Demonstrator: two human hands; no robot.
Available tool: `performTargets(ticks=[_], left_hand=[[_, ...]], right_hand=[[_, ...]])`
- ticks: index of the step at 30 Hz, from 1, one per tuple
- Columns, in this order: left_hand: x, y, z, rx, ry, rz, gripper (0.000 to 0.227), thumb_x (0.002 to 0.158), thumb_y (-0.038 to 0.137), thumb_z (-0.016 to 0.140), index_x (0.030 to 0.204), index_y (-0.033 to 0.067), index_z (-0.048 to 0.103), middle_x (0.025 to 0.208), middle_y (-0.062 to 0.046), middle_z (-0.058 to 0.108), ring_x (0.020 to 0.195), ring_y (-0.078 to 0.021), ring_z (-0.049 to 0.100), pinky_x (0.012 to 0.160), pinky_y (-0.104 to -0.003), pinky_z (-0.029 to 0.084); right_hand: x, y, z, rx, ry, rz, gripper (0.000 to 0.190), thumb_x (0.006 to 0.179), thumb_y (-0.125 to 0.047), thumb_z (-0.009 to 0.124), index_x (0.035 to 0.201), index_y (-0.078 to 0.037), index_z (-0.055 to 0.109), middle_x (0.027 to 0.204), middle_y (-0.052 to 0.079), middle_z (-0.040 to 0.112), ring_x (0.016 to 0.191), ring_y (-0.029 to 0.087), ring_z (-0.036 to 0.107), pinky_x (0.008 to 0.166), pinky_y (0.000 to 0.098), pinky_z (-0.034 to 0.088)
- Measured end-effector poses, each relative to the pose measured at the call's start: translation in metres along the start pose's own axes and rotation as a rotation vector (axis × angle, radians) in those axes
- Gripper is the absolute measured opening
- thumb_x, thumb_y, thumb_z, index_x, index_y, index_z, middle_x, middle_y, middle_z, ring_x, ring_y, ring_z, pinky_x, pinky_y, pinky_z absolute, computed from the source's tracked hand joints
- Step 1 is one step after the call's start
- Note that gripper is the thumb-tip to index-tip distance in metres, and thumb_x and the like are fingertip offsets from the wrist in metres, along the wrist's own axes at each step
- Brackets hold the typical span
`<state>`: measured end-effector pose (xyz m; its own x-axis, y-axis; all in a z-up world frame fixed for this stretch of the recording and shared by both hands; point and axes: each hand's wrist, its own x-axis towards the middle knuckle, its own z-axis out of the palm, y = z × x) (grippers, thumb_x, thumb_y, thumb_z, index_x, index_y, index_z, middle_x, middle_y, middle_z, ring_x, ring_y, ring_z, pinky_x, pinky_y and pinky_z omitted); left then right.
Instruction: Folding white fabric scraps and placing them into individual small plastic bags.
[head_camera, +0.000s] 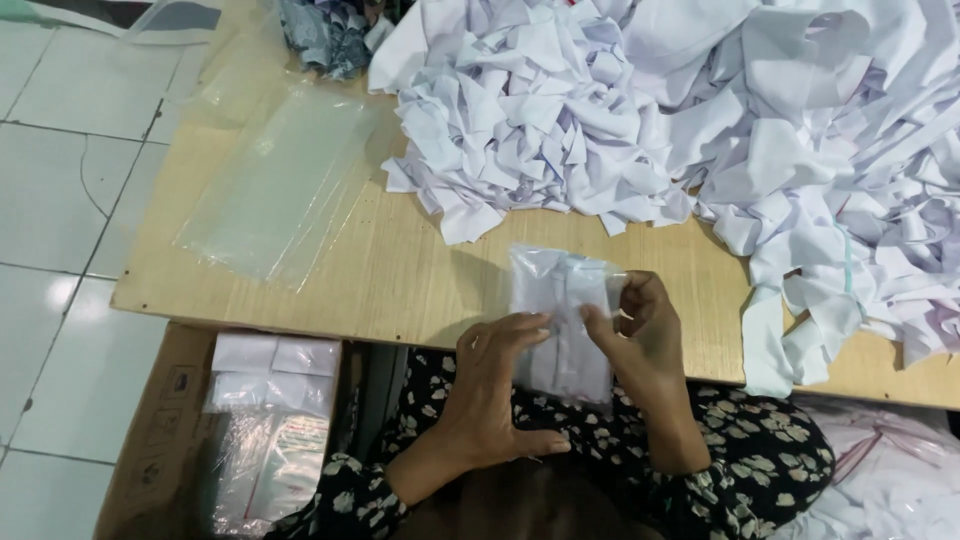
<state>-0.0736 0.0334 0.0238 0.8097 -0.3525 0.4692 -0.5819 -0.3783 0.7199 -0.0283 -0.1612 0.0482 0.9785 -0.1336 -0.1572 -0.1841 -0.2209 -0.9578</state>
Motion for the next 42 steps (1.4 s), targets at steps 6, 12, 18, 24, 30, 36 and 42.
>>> performTargets(ticks=[6,12,18,24,30,36,42], left_hand=[[-0.006,0.035,-0.030,-0.494,-0.017,-0.258,0.105,0.088,0.067,0.060,0.159,0.0057,0.013,0.158,-0.021,0.032,0.144,-0.0343,0.041,0.119,-0.050,0.036],[-0.043,0.009,-0.037,-0.972,0.534,-0.522,0.102,0.079,0.067,0.073,0.152,0.0096,0.030,0.140,-0.011,0.054,0.127,-0.0191,0.058,0.106,-0.032,0.048],[-0.092,-0.014,-0.071,-1.060,1.033,-0.665,0.034,0.097,0.019,0.066,0.128,0.0069,0.060,0.114,-0.011,0.072,0.103,-0.0200,0.068,0.090,-0.032,0.055],[-0.152,-0.052,-0.106,-1.121,1.324,-0.735,0.048,0.091,0.023,0.067,0.136,0.0079,0.056,0.127,-0.016,0.070,0.108,-0.0244,0.068,0.094,-0.041,0.058],[-0.199,-0.121,-0.111,-0.880,1.571,-1.006,0.032,0.102,0.029,0.062,0.123,0.0045,0.059,0.102,-0.010,0.073,0.083,-0.0188,0.072,0.076,-0.036,0.063],[-0.218,-0.206,-0.089,-0.805,1.674,-1.108,0.034,0.102,0.033,0.066,0.117,0.0022,0.063,0.094,-0.009,0.070,0.078,-0.0180,0.071,0.072,-0.033,0.062],[-0.211,-0.240,-0.065,-0.466,1.786,-1.264,0.038,0.099,0.033,0.072,0.119,0.0029,0.060,0.086,-0.004,0.058,0.075,-0.0130,0.053,0.066,-0.027,0.050]], right_hand=[[-0.037,-0.047,0.043,-0.196,0.000,-0.374,0.026,0.089,-0.012,0.072,0.110,-0.006,0.059,0.106,0.006,0.060,0.091,0.015,0.064,0.067,0.0250,0.055],[-0.057,-0.075,0.089,-0.204,-0.432,-0.619,0.033,0.104,-0.025,0.050,0.129,-0.006,0.060,0.127,0.009,0.068,0.106,0.020,0.072,0.083,0.0305,0.058],[-0.063,-0.065,0.158,-0.103,-0.767,-0.646,0.031,0.105,-0.018,0.049,0.128,-0.002,0.059,0.124,0.010,0.070,0.109,0.020,0.070,0.090,0.0303,0.056],[-0.051,-0.038,0.234,-0.255,-0.816,-0.779,0.047,0.101,-0.020,0.062,0.142,-0.005,0.044,0.144,0.018,0.049,0.135,0.033,0.048,0.114,0.0447,0.041],[-0.045,-0.008,0.305,-0.271,-1.133,-0.285,0.054,0.097,-0.007,0.064,0.146,0.004,0.042,0.135,0.031,0.053,0.135,0.051,0.046,0.111,0.0598,0.037],[-0.020,0.034,0.341,-0.392,-1.051,-0.578,0.048,0.097,0.000,0.059,0.144,-0.009,0.052,0.139,0.022,0.050,0.134,0.045,0.050,0.109,0.0552,0.045],[-0.003,0.080,0.348,-0.516,-0.986,-1.038,0.038,0.098,-0.005,0.059,0.136,-0.001,0.060,0.148,0.028,0.048,0.138,0.048,0.044,0.110,0.0586,0.042]])
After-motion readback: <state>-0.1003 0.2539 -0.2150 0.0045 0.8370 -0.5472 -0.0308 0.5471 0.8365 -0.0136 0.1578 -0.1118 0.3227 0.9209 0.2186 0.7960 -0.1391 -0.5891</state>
